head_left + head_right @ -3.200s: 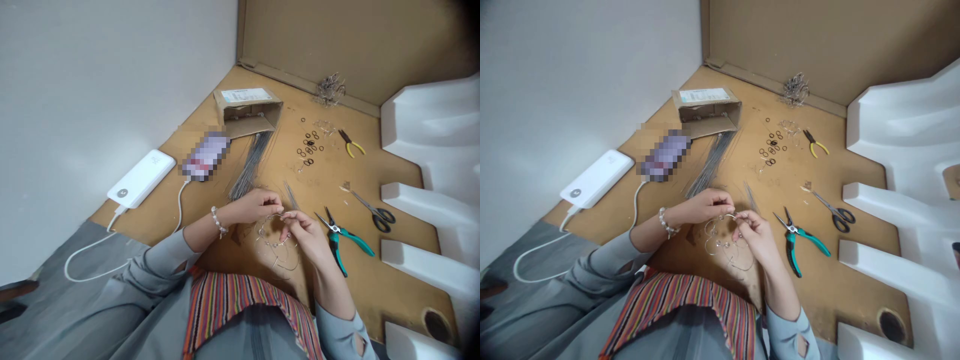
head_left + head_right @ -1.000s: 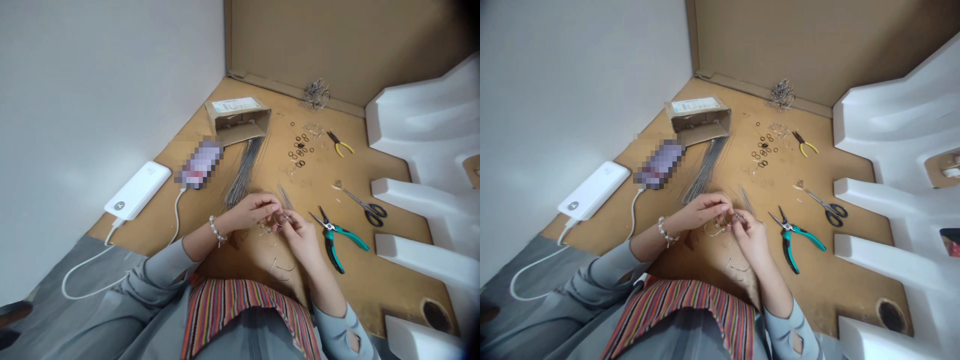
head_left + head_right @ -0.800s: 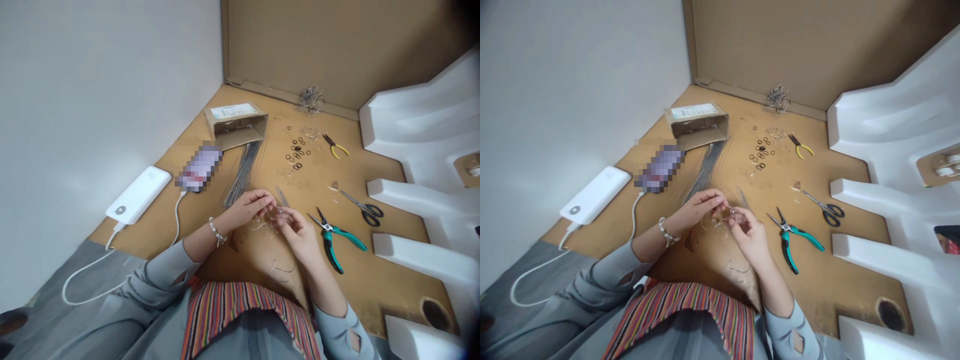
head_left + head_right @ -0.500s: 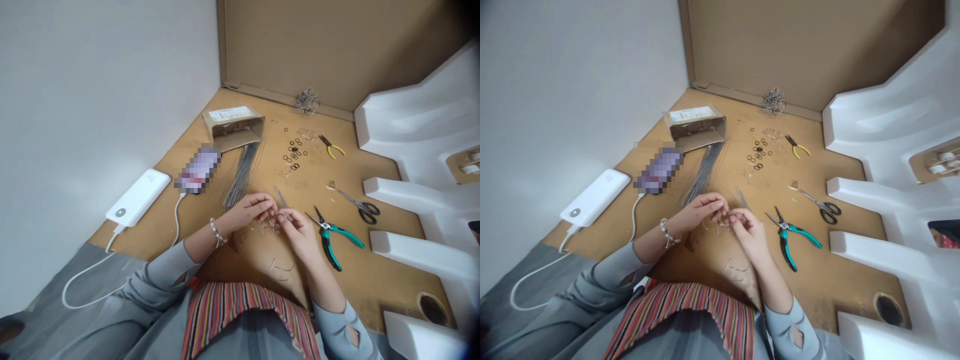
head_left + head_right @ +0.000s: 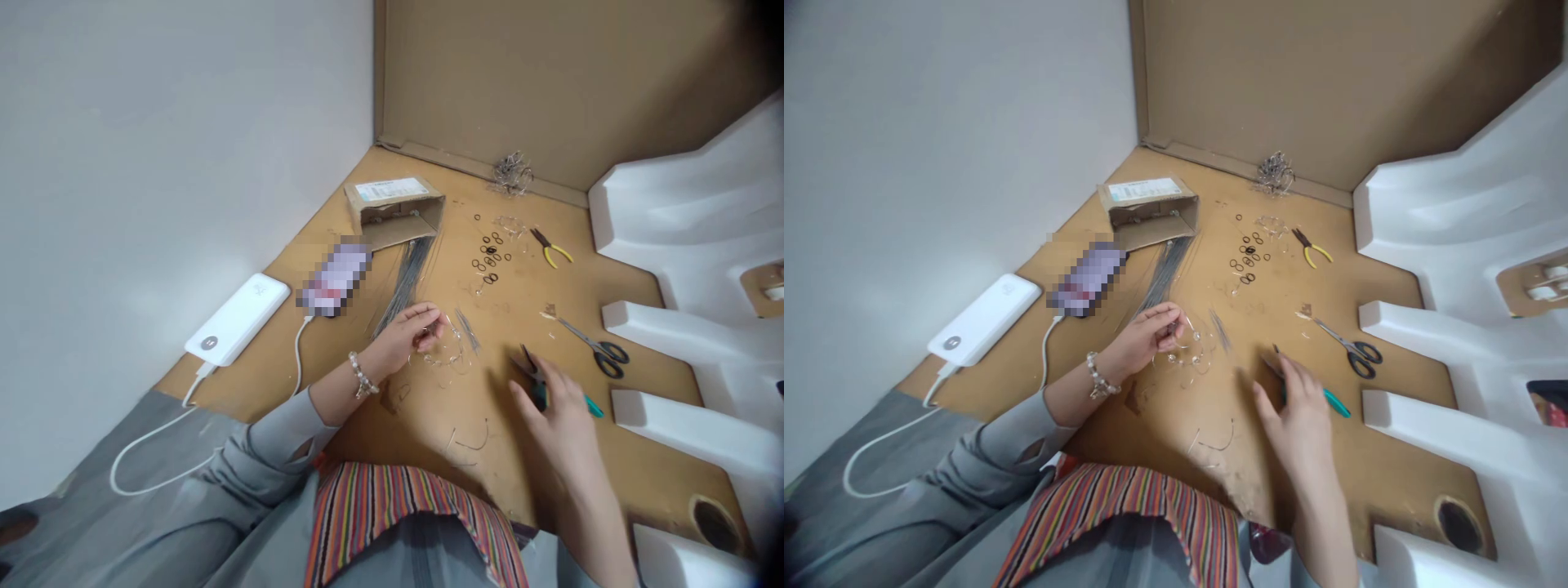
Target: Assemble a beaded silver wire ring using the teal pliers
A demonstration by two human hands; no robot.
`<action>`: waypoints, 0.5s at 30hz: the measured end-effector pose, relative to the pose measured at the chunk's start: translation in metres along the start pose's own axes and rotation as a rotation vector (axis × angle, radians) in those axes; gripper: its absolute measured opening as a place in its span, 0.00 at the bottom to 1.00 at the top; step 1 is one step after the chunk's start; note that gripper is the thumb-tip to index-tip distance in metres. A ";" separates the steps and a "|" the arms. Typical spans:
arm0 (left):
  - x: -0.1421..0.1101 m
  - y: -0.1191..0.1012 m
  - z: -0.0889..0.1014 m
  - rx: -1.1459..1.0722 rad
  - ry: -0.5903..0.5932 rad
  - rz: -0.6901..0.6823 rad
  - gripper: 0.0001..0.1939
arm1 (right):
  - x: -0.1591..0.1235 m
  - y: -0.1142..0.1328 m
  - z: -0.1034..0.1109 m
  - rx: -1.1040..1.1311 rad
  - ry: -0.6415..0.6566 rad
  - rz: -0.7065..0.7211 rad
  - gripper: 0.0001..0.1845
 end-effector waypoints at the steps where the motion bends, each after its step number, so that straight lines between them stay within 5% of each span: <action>1: 0.000 0.000 0.001 -0.030 0.002 0.009 0.13 | -0.005 -0.012 0.004 -0.144 -0.013 0.004 0.33; 7: 0.000 0.000 -0.007 -0.186 0.105 0.024 0.11 | -0.024 -0.046 0.004 -0.552 0.045 0.017 0.36; 15: -0.002 -0.006 -0.009 -0.166 0.141 -0.002 0.10 | -0.013 -0.041 0.004 -0.741 0.124 0.100 0.28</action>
Point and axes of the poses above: each hand's wrist, its own x-axis towards the middle knuckle, its own z-axis out of the back of the hand, y = z × x, the point moved 10 cm from there along x, towards the middle knuckle, and after that the axes turned 2 degrees about -x, right-handed, at the moved point
